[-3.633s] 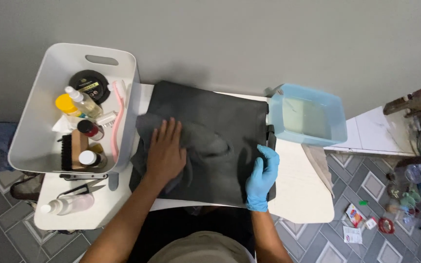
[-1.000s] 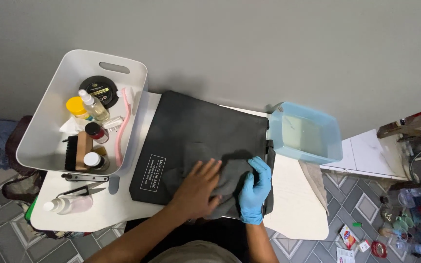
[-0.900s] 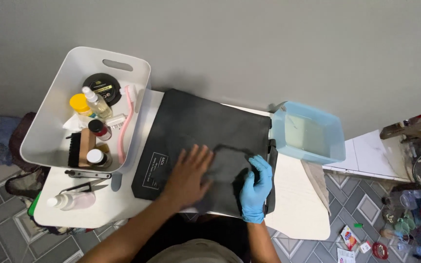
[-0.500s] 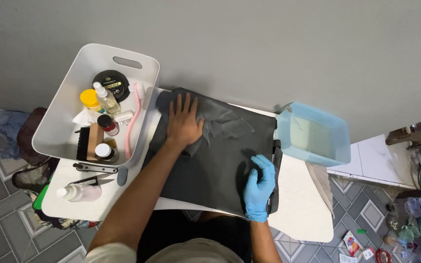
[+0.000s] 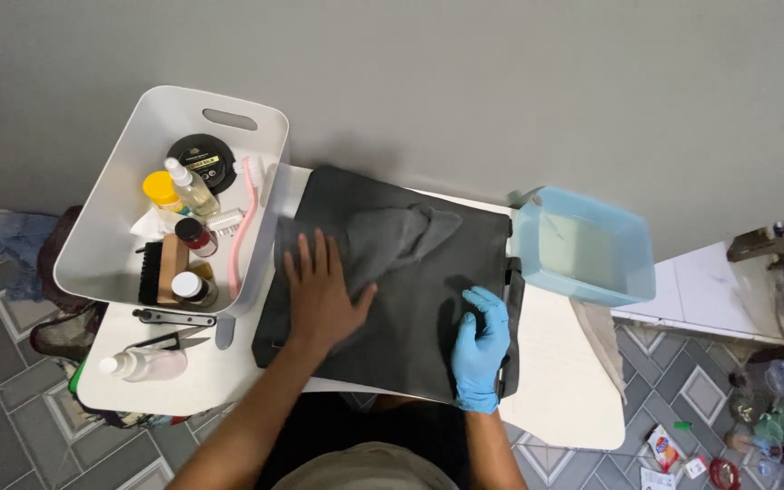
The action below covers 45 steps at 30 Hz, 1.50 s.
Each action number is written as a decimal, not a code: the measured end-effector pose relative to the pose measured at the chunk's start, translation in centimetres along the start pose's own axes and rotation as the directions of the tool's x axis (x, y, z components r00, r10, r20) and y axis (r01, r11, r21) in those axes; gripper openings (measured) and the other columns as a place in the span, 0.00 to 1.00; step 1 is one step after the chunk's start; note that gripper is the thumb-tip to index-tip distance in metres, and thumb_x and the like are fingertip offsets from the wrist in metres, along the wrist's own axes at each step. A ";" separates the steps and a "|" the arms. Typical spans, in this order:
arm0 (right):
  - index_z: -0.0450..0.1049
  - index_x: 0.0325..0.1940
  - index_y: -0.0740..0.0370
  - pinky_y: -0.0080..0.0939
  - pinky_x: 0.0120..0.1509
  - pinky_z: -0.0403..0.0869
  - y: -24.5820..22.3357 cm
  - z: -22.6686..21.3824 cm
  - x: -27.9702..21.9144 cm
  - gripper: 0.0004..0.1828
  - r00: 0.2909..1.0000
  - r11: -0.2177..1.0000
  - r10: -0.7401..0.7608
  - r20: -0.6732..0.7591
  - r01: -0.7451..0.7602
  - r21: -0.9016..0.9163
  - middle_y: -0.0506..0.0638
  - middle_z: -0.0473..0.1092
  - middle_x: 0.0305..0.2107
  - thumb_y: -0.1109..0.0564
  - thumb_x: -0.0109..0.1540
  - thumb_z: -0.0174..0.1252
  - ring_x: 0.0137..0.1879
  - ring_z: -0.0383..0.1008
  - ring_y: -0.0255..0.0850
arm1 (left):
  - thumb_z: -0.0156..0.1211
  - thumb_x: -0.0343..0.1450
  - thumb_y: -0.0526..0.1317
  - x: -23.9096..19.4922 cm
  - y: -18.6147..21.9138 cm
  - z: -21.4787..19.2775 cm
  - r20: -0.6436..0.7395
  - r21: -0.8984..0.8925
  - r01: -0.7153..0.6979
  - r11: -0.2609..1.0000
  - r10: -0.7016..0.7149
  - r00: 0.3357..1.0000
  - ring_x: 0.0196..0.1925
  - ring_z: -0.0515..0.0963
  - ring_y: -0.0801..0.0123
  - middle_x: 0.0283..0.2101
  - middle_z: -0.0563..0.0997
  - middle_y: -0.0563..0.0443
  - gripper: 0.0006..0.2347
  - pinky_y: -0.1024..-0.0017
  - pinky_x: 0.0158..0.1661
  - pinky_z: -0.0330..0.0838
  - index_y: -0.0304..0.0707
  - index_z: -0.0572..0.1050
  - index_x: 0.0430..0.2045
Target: The person sprays a liquid onto a black bag and scrubs the surface with a small brush. They then wipe the bag with a gray cloth, fold the bag, and place it on the table.
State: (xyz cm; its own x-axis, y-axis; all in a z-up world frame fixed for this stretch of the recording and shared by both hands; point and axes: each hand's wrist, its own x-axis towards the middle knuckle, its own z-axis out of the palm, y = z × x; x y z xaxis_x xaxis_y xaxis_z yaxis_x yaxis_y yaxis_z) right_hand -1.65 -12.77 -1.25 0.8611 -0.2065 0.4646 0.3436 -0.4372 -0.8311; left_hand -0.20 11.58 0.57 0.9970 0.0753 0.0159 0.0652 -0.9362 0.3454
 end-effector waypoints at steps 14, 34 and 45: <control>0.76 0.49 0.63 0.55 0.68 0.68 1.3 -0.2 -0.8 0.14 0.995 0.995 -0.082 -0.050 0.085 0.053 0.58 0.73 0.49 0.53 0.67 0.51 0.62 0.73 0.55 | 0.53 0.74 0.48 -8.0 6.3 0.9 0.287 -0.206 -0.543 0.814 0.581 0.762 0.77 0.48 0.31 0.74 0.55 0.26 0.25 0.35 0.70 0.39 0.24 0.69 0.60; 0.75 0.56 0.64 0.60 0.75 0.60 1.2 0.1 -0.3 0.17 1.000 0.999 -0.012 -0.016 0.013 0.050 0.61 0.71 0.57 0.59 0.64 0.52 0.70 0.66 0.58 | 0.56 0.68 0.56 10.2 13.7 15.0 0.058 -0.125 -0.583 0.803 0.592 0.804 0.80 0.48 0.45 0.76 0.59 0.39 0.29 0.45 0.75 0.37 0.41 0.73 0.62; 0.76 0.55 0.62 0.58 0.70 0.67 1.0 -0.5 0.0 0.17 0.999 0.999 0.036 -0.024 -0.035 0.030 0.60 0.71 0.58 0.58 0.64 0.52 0.68 0.69 0.57 | 0.51 0.68 0.53 13.1 14.9 13.1 0.019 -0.108 -0.496 0.862 0.501 0.865 0.81 0.46 0.46 0.76 0.59 0.37 0.29 0.43 0.74 0.33 0.35 0.72 0.62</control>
State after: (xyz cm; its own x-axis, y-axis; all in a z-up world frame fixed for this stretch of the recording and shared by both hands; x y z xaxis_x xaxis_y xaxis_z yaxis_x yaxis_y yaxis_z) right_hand -1.52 -13.66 -1.97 0.8636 -0.2429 0.4419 0.3246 -0.4028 -0.8558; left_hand 14.41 -5.86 -6.42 0.8963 -0.4102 0.1687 -0.4429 -0.8070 0.3907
